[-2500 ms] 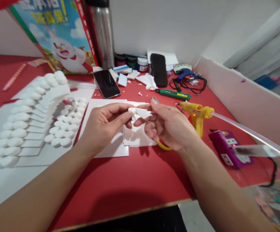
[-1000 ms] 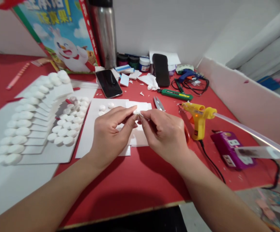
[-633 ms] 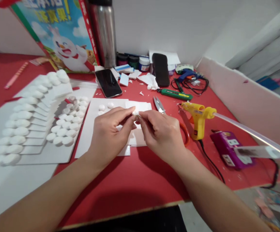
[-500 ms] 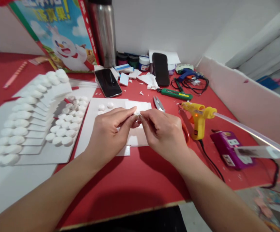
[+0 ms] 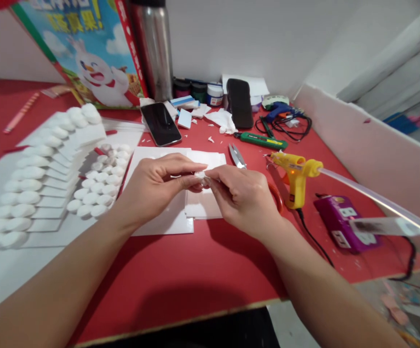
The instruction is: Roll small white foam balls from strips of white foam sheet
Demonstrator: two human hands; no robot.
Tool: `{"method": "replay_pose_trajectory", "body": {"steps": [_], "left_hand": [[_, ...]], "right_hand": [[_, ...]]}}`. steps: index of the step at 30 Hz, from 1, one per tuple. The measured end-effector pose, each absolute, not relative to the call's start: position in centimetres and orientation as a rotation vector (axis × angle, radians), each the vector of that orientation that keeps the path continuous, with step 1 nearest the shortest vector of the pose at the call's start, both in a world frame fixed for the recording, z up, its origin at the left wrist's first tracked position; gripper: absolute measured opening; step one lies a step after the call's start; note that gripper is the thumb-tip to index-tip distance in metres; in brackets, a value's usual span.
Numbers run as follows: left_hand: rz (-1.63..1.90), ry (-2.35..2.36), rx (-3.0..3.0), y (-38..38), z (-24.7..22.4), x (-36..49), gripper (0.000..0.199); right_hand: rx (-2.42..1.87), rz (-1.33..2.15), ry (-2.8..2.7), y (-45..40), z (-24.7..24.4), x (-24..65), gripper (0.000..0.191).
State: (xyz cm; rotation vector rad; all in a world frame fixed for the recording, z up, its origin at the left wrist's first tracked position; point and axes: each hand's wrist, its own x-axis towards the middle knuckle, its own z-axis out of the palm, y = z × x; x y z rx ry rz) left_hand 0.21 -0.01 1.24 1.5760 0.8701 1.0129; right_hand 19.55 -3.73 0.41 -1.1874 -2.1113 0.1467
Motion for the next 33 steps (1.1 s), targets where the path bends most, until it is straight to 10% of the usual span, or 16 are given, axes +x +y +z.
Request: {"method": "replay_pose_trajectory", "body": {"steps": [11, 33], "left_hand": [[0.983, 0.752, 1.088, 0.2, 0.0, 0.5, 0.01], [0.544, 0.37, 0.314, 0.1, 0.8, 0.0, 0.014]], "right_hand": [[-1.149, 1.595, -0.952, -2.8, 1.8, 19.2, 0.033], [-0.958, 1.225, -1.26, -3.7, 2.2, 18.9, 0.003]]}}
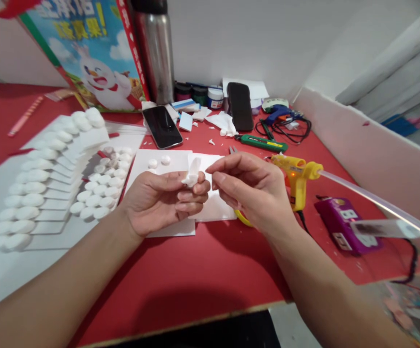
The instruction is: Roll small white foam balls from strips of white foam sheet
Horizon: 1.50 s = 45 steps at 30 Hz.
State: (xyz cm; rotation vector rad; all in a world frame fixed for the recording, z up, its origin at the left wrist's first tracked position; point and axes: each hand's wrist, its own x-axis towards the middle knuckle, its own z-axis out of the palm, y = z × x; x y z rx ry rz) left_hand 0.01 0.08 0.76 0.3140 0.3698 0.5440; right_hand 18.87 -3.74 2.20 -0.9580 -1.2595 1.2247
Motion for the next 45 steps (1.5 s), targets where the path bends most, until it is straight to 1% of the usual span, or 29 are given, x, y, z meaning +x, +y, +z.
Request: {"method": "replay_pose_trajectory", "body": {"steps": [5, 10, 13, 17, 20, 25, 30, 33, 37, 42, 45], "left_hand": [[0.576, 0.395, 0.356, 0.1, 0.5, 0.2, 0.015], [0.628, 0.47, 0.432, 0.0, 0.5, 0.6, 0.009], [0.666, 0.509, 0.473, 0.0, 0.4, 0.8, 0.013], [0.701, 0.549, 0.527, 0.2, 0.2, 0.9, 0.02], [0.755, 0.596, 0.593, 0.2, 0.0, 0.9, 0.021], [0.822, 0.681, 0.746, 0.0, 0.0, 1.1, 0.021], [0.855, 0.707, 0.86, -0.2, 0.2, 1.1, 0.018], [0.882, 0.733, 0.914, -0.2, 0.2, 1.0, 0.02], [0.917, 0.779, 1.02, -0.3, -0.1, 1.0, 0.019], [0.98, 0.865, 1.224, -0.5, -0.2, 1.1, 0.015], [0.966, 0.922, 1.331, -0.5, 0.0, 1.1, 0.015]], "right_hand": [[-1.006, 1.017, -1.449, -4.5, 2.3, 18.4, 0.006], [-1.113, 0.781, -1.585, -4.7, 1.6, 17.9, 0.011], [-1.155, 0.721, -1.615, -4.7, 1.4, 17.8, 0.011], [-1.155, 0.688, -1.644, -4.5, 1.4, 17.9, 0.025], [-1.169, 0.613, -1.705, -4.4, 1.3, 18.0, 0.027], [-1.239, 0.423, -1.803, -4.2, 1.0, 18.2, 0.027], [-1.303, 0.291, -1.881, -4.1, 0.9, 18.2, 0.019], [-1.314, 0.24, -1.876, -4.1, 0.9, 18.3, 0.016], [-1.345, 0.267, -1.872, -4.0, 0.9, 18.4, 0.016], [-1.378, 0.445, -1.793, -3.7, 1.0, 18.5, 0.011], [-1.379, 0.383, -1.832, -3.6, 0.9, 18.6, 0.009]]}}
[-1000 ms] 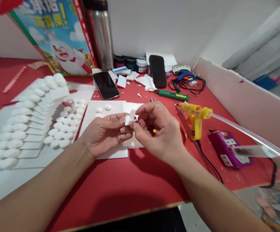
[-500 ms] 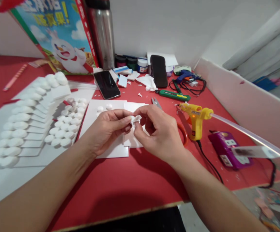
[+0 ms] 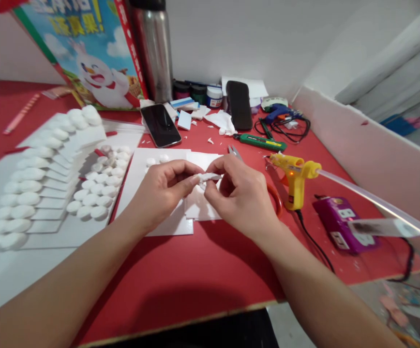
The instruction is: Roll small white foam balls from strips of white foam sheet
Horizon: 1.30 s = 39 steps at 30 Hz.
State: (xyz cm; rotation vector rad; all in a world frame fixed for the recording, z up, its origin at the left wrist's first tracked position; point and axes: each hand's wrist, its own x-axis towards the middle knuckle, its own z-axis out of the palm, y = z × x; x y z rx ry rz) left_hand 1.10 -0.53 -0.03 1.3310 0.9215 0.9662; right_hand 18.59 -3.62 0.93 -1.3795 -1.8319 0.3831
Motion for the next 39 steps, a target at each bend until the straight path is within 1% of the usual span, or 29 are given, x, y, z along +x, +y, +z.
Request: {"method": "replay_pose_trajectory", "body": {"steps": [2, 4, 8, 10, 14, 17, 21, 26, 31, 37, 39], "left_hand": [[0.95, 0.928, 1.351, -0.5, 0.0, 1.1, 0.015], [0.933, 0.908, 1.3, -0.3, 0.0, 1.0, 0.014], [0.885, 0.862, 1.152, -0.2, -0.3, 1.0, 0.016], [0.871, 0.846, 1.08, -0.2, -0.2, 1.0, 0.016], [0.838, 0.771, 0.84, -0.2, 0.1, 1.0, 0.015], [0.788, 0.707, 0.694, -0.1, 0.3, 0.9, 0.012], [0.763, 0.676, 0.56, 0.1, 0.4, 0.8, 0.004], [0.732, 0.692, 0.466, 0.1, 0.4, 0.9, 0.009], [0.746, 0.728, 0.493, 0.1, 0.4, 1.0, 0.013], [0.77, 0.751, 0.507, 0.1, 0.4, 0.9, 0.006], [0.766, 0.759, 0.507, 0.2, 0.4, 0.8, 0.004]], "right_hand": [[-1.375, 0.382, -1.835, -3.6, 0.9, 18.6, 0.006], [-1.358, 0.494, -1.784, -3.6, 0.9, 18.6, 0.004], [-1.336, 0.71, -1.669, -3.3, 1.1, 18.7, 0.008], [-1.33, 0.884, -1.545, -3.0, 1.2, 18.8, 0.01], [-1.214, 1.345, -1.172, -2.7, 1.4, 19.1, 0.018], [-1.154, 1.476, -1.056, -2.6, 1.6, 19.3, 0.017], [-1.158, 1.443, -1.093, -2.7, 1.9, 19.2, 0.01], [-1.237, 1.213, -1.284, -2.9, 1.6, 19.0, 0.012], [-1.383, 0.954, -1.46, -2.8, 1.0, 19.1, 0.011], [-1.269, 1.025, -1.495, -2.9, 1.6, 19.4, 0.027], [-1.273, 1.026, -1.54, -3.0, 1.7, 19.5, 0.024]]}}
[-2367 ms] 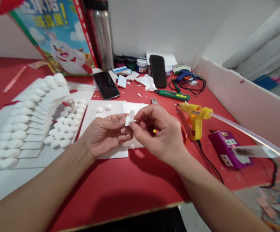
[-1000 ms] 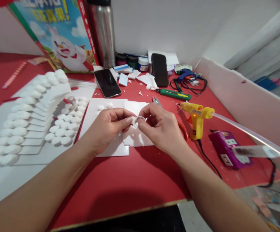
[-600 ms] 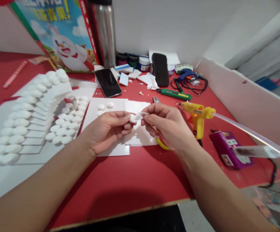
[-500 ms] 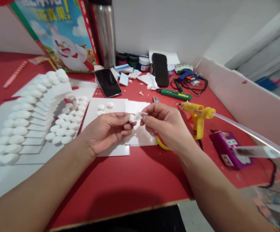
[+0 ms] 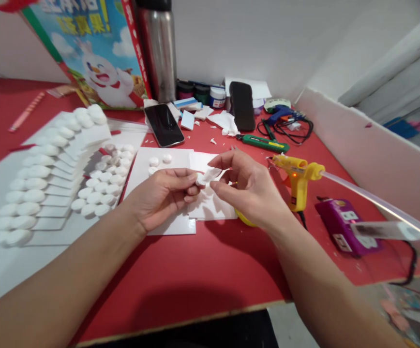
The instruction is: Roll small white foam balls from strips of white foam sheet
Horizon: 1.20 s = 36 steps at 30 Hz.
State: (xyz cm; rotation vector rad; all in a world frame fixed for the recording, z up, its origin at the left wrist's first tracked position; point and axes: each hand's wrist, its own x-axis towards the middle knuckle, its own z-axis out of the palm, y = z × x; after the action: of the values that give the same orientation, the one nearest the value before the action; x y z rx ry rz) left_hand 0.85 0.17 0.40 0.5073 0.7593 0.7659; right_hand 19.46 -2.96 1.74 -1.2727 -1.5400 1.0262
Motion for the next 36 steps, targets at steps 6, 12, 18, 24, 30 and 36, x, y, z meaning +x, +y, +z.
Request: {"method": "replay_pose_trajectory", "body": {"steps": [6, 12, 18, 24, 30, 36], "left_hand": [[0.727, 0.756, 0.556, 0.0, 0.3, 1.0, 0.008], [0.773, 0.78, 0.721, -0.3, 0.2, 1.2, 0.009], [0.829, 0.808, 0.855, -0.2, 0.2, 1.1, 0.013], [0.875, 0.919, 1.18, -0.1, 0.1, 0.8, 0.012], [0.858, 1.013, 1.462, -0.5, 0.8, 0.9, 0.012], [0.879, 1.048, 1.623, -0.8, 0.8, 1.0, 0.01]], "right_hand": [[-1.29, 1.033, -1.54, -2.8, 1.4, 19.2, 0.012], [-1.327, 0.917, -1.626, -2.7, 1.1, 19.5, 0.009], [-1.38, 0.934, -1.541, -2.6, 1.1, 19.6, 0.016], [-1.391, 1.3, -1.479, -2.4, 2.2, 20.1, 0.022], [-1.462, 1.268, -1.609, -2.6, 2.4, 20.3, 0.023], [-1.481, 1.182, -1.774, -2.8, 2.1, 19.9, 0.029]]}}
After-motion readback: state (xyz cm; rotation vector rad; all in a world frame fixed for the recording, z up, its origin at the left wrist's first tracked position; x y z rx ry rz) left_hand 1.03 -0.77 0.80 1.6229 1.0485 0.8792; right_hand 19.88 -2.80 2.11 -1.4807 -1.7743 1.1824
